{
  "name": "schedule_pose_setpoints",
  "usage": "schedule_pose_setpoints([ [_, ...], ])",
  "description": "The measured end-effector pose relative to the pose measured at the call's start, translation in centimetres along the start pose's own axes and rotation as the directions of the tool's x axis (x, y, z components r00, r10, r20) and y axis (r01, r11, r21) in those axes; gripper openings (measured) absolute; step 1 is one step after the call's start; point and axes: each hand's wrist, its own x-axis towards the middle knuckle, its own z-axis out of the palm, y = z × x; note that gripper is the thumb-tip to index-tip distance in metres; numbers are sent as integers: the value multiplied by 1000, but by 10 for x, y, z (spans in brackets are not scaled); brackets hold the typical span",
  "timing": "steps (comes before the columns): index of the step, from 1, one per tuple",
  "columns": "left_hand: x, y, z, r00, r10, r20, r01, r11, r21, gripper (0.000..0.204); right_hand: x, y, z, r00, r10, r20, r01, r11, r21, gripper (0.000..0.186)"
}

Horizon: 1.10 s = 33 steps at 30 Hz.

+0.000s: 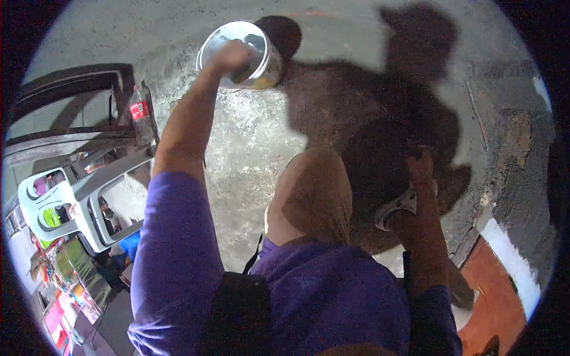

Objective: Smoothing and applying cement to a concrete floor using a hand trowel.

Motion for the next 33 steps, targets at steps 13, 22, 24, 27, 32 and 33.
schedule_pose_setpoints([
  [13,36,-36,81,838,-370,401,545,585,-600,28,-33,40,44,987,121,-105,-107,986,132,56],
  [22,-21,-25,-14,919,-328,219,89,-368,-925,30,-27,41,37,981,140,-136,10,658,753,47],
  [24,-43,2,-52,963,-269,-25,-189,-606,-773,37,-19,30,36,979,186,84,-165,478,863,44],
  [27,-25,72,-96,971,-52,-232,-201,-699,-686,44,4,-8,34,938,-265,-225,346,662,665,40],
  [32,97,253,-97,972,99,-211,-100,-643,-760,26,62,-64,11,949,-292,121,-140,-47,989,37],
  [33,120,282,-90,967,75,-245,-197,-392,-899,33,71,-68,6,947,-286,143,-160,-36,986,37],
])
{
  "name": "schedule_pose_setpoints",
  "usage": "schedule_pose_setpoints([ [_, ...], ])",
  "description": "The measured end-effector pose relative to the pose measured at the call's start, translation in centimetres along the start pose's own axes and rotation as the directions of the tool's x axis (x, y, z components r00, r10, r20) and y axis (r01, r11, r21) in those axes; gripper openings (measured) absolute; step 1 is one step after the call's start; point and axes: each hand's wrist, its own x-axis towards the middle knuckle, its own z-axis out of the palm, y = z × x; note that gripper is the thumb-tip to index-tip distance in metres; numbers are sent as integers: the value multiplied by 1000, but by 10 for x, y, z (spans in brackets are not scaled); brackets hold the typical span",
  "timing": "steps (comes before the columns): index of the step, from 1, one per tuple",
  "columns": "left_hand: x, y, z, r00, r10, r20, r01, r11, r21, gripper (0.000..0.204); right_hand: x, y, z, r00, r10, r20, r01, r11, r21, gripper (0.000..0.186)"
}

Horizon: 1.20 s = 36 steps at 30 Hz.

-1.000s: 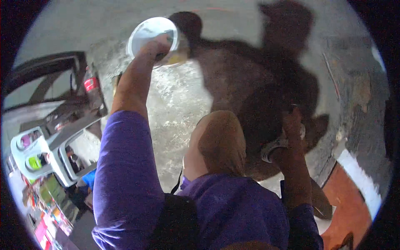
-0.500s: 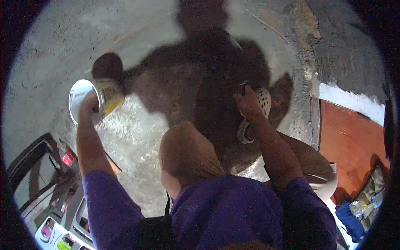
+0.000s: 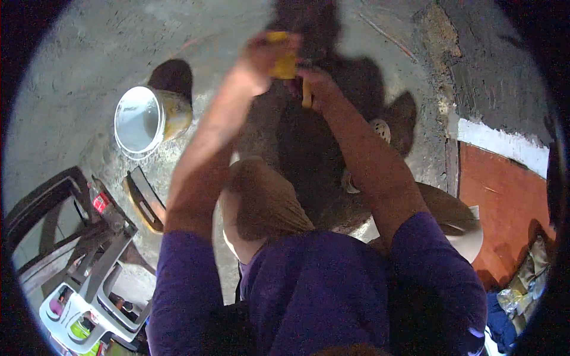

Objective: Smoothing and applying cement to a concrete floor using a hand trowel.

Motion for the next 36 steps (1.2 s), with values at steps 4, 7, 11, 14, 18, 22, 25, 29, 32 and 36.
schedule_pose_setpoints([
  [4,70,-62,47,965,188,-181,15,651,759,56,11,-24,-11,963,-249,101,236,963,129,35],
  [7,96,-75,60,789,593,-165,-253,557,791,65,7,-39,-26,971,-43,-235,75,989,127,31],
  [11,114,-71,90,888,406,-215,-54,556,829,55,6,-55,-41,955,-30,-296,67,991,118,29],
  [14,99,-55,92,971,237,-16,-114,523,845,47,1,-59,-51,972,-48,-230,55,998,25,27],
  [18,55,0,37,959,64,277,-191,867,460,34,-26,-67,-72,986,-113,-119,73,953,-295,25],
  [22,-16,51,-26,972,76,-222,77,789,610,34,-55,-80,-96,954,-164,-251,-59,717,-694,25],
  [25,-22,59,-34,896,109,-431,166,818,551,34,-59,-70,-108,660,741,-125,-561,597,574,27],
  [29,14,-1,21,933,282,-225,-162,884,439,33,-31,0,-105,897,-419,-141,262,761,-594,27],
  [32,43,-53,68,961,36,-274,65,935,349,39,-5,16,-112,927,-365,-89,300,862,-409,29],
  [36,94,-86,95,885,354,-303,-89,766,637,46,16,-2,-105,919,-393,14,84,160,-984,31],
])
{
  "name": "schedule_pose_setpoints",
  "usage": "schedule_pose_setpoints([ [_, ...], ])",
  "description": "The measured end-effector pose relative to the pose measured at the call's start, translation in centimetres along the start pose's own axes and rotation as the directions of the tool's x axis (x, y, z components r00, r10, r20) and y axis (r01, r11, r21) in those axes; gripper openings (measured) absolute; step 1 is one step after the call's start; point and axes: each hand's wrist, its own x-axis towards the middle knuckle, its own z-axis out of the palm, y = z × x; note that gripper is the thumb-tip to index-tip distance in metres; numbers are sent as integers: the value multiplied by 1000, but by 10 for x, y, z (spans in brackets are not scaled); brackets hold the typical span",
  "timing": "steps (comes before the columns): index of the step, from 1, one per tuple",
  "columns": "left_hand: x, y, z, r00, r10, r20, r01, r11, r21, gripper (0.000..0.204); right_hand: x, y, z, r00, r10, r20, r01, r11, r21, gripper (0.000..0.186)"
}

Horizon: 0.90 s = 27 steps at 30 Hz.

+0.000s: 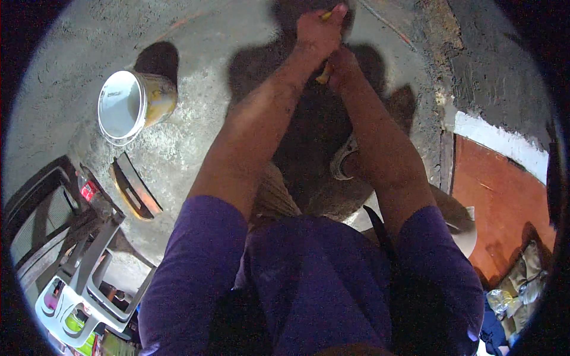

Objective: Smoothing and applying cement to a concrete floor using a hand trowel.

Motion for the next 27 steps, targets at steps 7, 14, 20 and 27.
schedule_pose_setpoints([
  [7,23,-38,33,823,471,318,-428,147,891,38,-30,-43,-47,847,474,241,-375,212,902,34],
  [14,6,2,-196,999,11,32,-29,762,647,46,-98,7,-81,775,605,182,-601,616,510,44],
  [20,-72,-29,-368,885,-355,-302,447,462,766,92,-47,45,-7,803,470,367,-570,786,239,46],
  [27,-83,-76,-379,875,-395,-278,417,326,849,75,-54,-18,-2,930,183,319,31,825,-564,43],
])
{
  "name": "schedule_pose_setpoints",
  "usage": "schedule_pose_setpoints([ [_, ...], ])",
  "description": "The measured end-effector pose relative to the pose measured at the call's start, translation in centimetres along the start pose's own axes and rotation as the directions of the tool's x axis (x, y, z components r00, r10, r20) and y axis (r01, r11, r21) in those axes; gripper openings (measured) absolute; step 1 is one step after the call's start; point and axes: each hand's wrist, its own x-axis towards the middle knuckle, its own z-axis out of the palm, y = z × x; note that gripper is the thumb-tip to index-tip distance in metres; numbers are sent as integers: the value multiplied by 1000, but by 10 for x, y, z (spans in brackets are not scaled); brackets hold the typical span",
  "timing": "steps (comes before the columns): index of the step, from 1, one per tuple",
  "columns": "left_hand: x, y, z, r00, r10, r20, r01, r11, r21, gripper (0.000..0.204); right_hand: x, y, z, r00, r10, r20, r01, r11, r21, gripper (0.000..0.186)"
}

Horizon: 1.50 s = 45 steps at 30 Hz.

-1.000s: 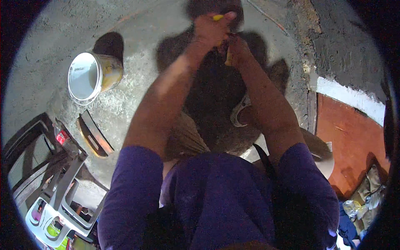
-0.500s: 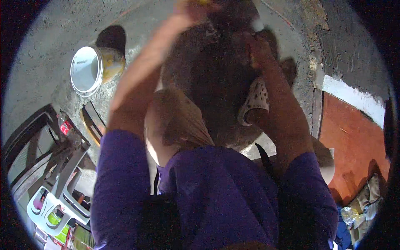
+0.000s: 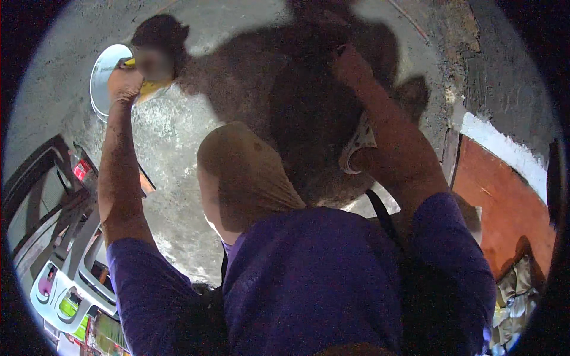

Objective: Smoothing and applying cement to a concrete floor using a hand trowel.

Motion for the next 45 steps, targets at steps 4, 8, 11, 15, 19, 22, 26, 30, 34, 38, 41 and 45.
schedule_pose_setpoints([
  [4,21,-16,17,997,36,-73,-32,998,46,61,-19,-22,13,951,306,-48,-298,946,126,45],
  [8,24,-24,22,999,3,-43,-4,1000,-22,54,-27,-23,26,987,-125,103,159,874,-460,50],
  [11,18,-18,15,1000,-30,8,31,981,-191,71,-33,-26,20,994,61,90,-40,975,-221,51],
  [15,11,-9,8,999,-11,38,15,995,-98,67,-41,-41,-2,980,169,103,-170,985,5,52],
  [19,16,-10,11,1000,9,21,-4,975,-223,66,-69,-42,-16,983,157,100,-172,971,167,51],
  [22,21,-15,13,999,18,34,-15,997,-81,64,-109,-34,-7,974,187,124,-213,945,248,44],
  [26,21,-22,17,1000,-2,25,7,983,-184,53,-126,-45,28,922,285,261,-386,669,635,32],
  [30,24,-32,28,985,164,-52,-171,971,-168,29,-36,-64,52,863,260,433,-483,168,860,23],
  [34,34,-39,33,996,80,-46,-68,975,213,33,2,-56,33,850,344,399,-428,10,904,22],
  [38,33,-31,23,999,15,34,-11,993,-118,63,-22,-67,-17,996,27,-87,11,915,404,25],
  [41,24,-19,13,995,-101,23,104,976,-193,81,-6,-77,-49,872,91,481,-181,973,143,38],
  [45,20,-17,9,940,-325,106,298,629,-718,62,-6,-77,-49,893,294,342,-408,850,334,54],
])
